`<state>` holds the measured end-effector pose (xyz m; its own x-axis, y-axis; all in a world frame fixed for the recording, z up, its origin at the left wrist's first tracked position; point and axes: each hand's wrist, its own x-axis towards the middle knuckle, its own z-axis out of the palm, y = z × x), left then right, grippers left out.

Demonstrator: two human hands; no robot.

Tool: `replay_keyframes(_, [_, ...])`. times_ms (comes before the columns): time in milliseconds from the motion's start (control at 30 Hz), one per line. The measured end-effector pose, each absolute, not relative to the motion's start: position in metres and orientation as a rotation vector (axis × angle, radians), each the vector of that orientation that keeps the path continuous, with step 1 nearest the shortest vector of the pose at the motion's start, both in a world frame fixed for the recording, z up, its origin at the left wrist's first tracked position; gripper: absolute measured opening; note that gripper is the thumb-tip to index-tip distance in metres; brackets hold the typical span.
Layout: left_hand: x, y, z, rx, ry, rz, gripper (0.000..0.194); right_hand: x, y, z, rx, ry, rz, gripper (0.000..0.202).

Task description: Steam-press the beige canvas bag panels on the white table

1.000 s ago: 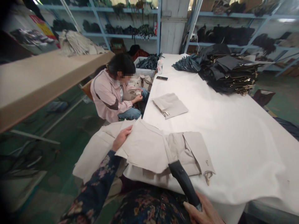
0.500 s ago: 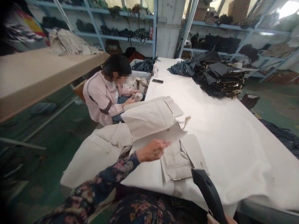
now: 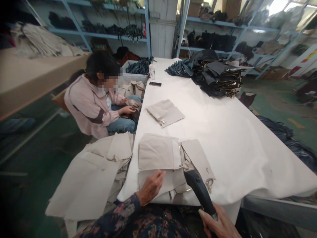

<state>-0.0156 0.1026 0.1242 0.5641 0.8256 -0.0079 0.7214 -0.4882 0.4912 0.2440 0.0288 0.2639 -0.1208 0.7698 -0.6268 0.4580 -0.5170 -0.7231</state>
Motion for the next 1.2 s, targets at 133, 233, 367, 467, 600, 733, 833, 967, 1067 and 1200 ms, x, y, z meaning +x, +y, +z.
replay_keyframes(133, [-0.016,0.113,0.108,2.241,1.612,0.600,0.053,0.242,0.039,0.247,-1.801,-1.366,1.758,0.039])
replay_keyframes(233, [-0.016,0.105,0.084,2.250,1.603,0.569,0.054,0.238,0.048,0.234,-1.752,-1.341,1.795,0.037])
replay_keyframes(367, [-0.016,0.091,0.063,2.316,1.516,0.566,0.050,0.230,0.060,0.222,-1.739,-1.305,1.809,0.036])
replay_keyframes(467, [-0.017,0.088,0.056,2.392,1.483,0.564,0.049,0.223,0.068,0.214,-1.762,-1.317,1.801,0.034])
replay_keyframes(600, [-0.018,0.088,0.049,2.525,1.423,0.507,0.052,0.219,0.073,0.201,-1.814,-1.265,1.855,0.031])
replay_keyframes(733, [-0.016,0.087,0.048,2.579,1.392,0.425,0.054,0.215,0.076,0.191,-1.865,-1.237,1.826,0.031])
replay_keyframes(833, [-0.014,0.088,0.051,2.576,1.376,0.414,0.053,0.213,0.080,0.190,-1.856,-1.231,1.788,0.034])
replay_keyframes(967, [-0.012,0.089,0.054,2.572,1.369,0.407,0.051,0.219,0.086,0.203,-1.877,-1.173,1.706,0.035])
replay_keyframes(1067, [-0.012,0.088,0.054,2.566,1.367,0.405,0.052,0.230,0.089,0.219,-1.923,-1.124,1.603,0.034])
replay_keyframes(1200, [-0.012,0.087,0.053,2.557,1.374,0.407,0.053,0.228,0.087,0.230,-1.904,-1.182,1.629,0.035])
